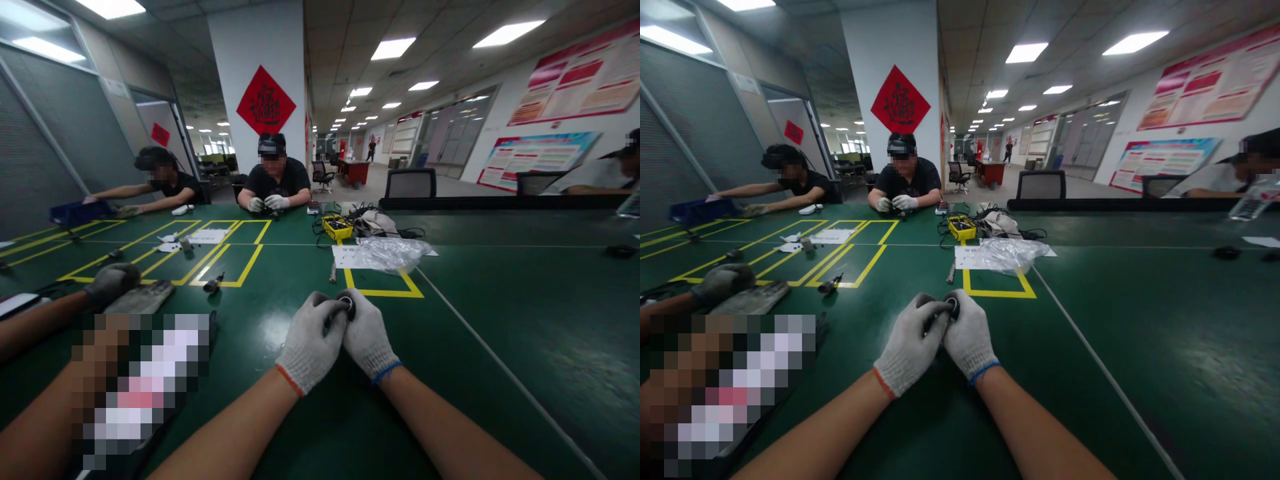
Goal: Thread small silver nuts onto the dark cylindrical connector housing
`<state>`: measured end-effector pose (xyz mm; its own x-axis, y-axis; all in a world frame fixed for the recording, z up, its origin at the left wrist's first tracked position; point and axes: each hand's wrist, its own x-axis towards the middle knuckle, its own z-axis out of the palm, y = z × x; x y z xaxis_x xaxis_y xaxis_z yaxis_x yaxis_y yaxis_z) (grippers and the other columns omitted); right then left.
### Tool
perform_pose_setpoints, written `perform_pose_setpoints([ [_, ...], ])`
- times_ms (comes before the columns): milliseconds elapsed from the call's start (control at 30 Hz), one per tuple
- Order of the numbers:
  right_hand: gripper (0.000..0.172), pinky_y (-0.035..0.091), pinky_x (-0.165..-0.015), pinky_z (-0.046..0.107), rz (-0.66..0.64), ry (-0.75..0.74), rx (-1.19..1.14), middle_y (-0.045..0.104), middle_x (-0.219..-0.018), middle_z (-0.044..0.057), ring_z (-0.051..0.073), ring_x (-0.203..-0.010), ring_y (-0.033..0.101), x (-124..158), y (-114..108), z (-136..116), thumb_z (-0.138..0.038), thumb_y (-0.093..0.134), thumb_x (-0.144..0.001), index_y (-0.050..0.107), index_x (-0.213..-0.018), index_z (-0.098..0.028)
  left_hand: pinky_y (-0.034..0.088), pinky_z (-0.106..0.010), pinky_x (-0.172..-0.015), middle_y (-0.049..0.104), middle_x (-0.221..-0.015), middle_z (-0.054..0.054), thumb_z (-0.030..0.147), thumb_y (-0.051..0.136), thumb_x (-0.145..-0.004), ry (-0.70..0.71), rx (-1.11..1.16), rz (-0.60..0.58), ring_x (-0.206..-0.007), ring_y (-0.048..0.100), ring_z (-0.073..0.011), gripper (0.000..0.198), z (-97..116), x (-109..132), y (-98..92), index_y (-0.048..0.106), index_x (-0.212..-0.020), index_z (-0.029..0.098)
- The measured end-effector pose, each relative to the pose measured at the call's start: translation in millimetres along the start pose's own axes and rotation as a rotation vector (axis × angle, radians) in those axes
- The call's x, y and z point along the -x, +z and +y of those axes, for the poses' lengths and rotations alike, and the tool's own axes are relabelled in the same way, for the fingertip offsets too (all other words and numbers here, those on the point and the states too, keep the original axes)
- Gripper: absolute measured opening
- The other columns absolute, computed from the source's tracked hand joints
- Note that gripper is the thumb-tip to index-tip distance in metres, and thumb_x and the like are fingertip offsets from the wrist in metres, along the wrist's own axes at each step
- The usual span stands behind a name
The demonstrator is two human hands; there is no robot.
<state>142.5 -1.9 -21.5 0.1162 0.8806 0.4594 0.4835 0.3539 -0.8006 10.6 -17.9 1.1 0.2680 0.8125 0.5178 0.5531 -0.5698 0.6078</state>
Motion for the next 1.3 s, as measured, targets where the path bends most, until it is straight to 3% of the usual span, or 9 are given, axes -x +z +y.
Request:
perform_pose_setpoints([
  [367,0.010,0.046,-0.062,0.029,0.015,-0.034,0.073,0.069,-0.074,0.002,0.019,-0.068,0.063,-1,2,0,-0.018,0.058,-0.074,0.062,-0.083,-0.022,0.054,-0.031,-0.075,0.069,-0.095,-0.006,0.018,0.059,-0.093,0.000,-0.058,0.007,-0.085,0.067,-0.0191,0.018,-2,-2,-2.6,0.076,-0.099,0.019],
  [467,0.009,0.049,-0.064,0.029,0.035,-0.055,0.062,0.070,-0.075,0.003,0.020,-0.069,0.064,-1,2,3,-0.021,0.059,-0.076,0.062,-0.085,-0.022,0.056,-0.033,-0.080,0.072,-0.098,-0.006,0.018,0.062,-0.092,-0.013,-0.025,0.035,-0.089,0.069,-0.0201,0.017,-3,-3,-2.2,0.073,-0.104,0.020],
  [533,0.017,0.054,-0.070,0.032,0.049,-0.082,0.017,0.073,-0.082,0.005,0.022,-0.077,0.069,-1,3,5,-0.022,0.060,-0.077,0.064,-0.094,-0.022,0.057,-0.035,-0.084,0.074,-0.102,-0.006,0.019,0.067,-0.089,-0.041,0.023,0.062,-0.092,0.070,-0.0209,0.024,-4,-4,-1.3,0.070,-0.112,0.020],
  [667,0.049,0.057,-0.097,0.042,0.043,-0.194,-0.056,0.073,-0.119,0.011,0.026,-0.108,0.071,0,5,10,-0.020,0.060,-0.078,0.059,-0.127,-0.020,0.058,-0.037,-0.090,0.075,-0.108,-0.006,0.019,0.074,-0.083,-0.105,0.117,0.068,-0.099,0.071,-0.0220,0.030,-6,-7,0.9,0.069,-0.113,0.019],
  [800,0.062,0.057,-0.101,0.046,0.005,-0.229,-0.041,0.072,-0.125,0.013,0.027,-0.110,0.071,-1,5,11,-0.015,0.059,-0.073,0.055,-0.135,-0.020,0.057,-0.037,-0.091,0.076,-0.105,-0.006,0.020,0.075,-0.083,-0.162,0.176,0.050,-0.100,0.071,-0.0222,0.023,-11,-10,1.9,0.071,-0.105,0.019],
  [967,0.053,0.058,-0.100,0.046,-0.037,-0.214,-0.049,0.073,-0.119,0.012,0.027,-0.108,0.072,-3,4,11,-0.015,0.060,-0.074,0.061,-0.127,-0.020,0.056,-0.036,-0.089,0.074,-0.101,-0.006,0.023,0.076,-0.084,-0.214,0.205,0.081,-0.098,0.070,-0.0216,0.017,-18,-12,3.9,0.072,-0.100,0.018],
  [1167,0.051,0.059,-0.097,0.044,-0.043,-0.157,-0.062,0.074,-0.117,0.010,0.026,-0.105,0.072,-6,3,12,-0.017,0.063,-0.075,0.061,-0.126,-0.021,0.056,-0.034,-0.086,0.073,-0.104,-0.005,0.026,0.071,-0.089,-0.197,0.215,0.158,-0.096,0.069,-0.0201,0.021,-18,-9,4.1,0.064,-0.107,0.019],
  [1300,0.037,0.059,-0.095,0.043,-0.084,-0.175,-0.073,0.076,-0.110,0.008,0.025,-0.103,0.073,-7,4,14,-0.015,0.060,-0.077,0.066,-0.113,-0.022,0.056,-0.033,-0.084,0.072,-0.102,-0.005,0.028,0.068,-0.091,-0.156,0.200,0.184,-0.093,0.069,-0.0198,0.021,-15,-7,1.0,0.060,-0.108,0.020],
])
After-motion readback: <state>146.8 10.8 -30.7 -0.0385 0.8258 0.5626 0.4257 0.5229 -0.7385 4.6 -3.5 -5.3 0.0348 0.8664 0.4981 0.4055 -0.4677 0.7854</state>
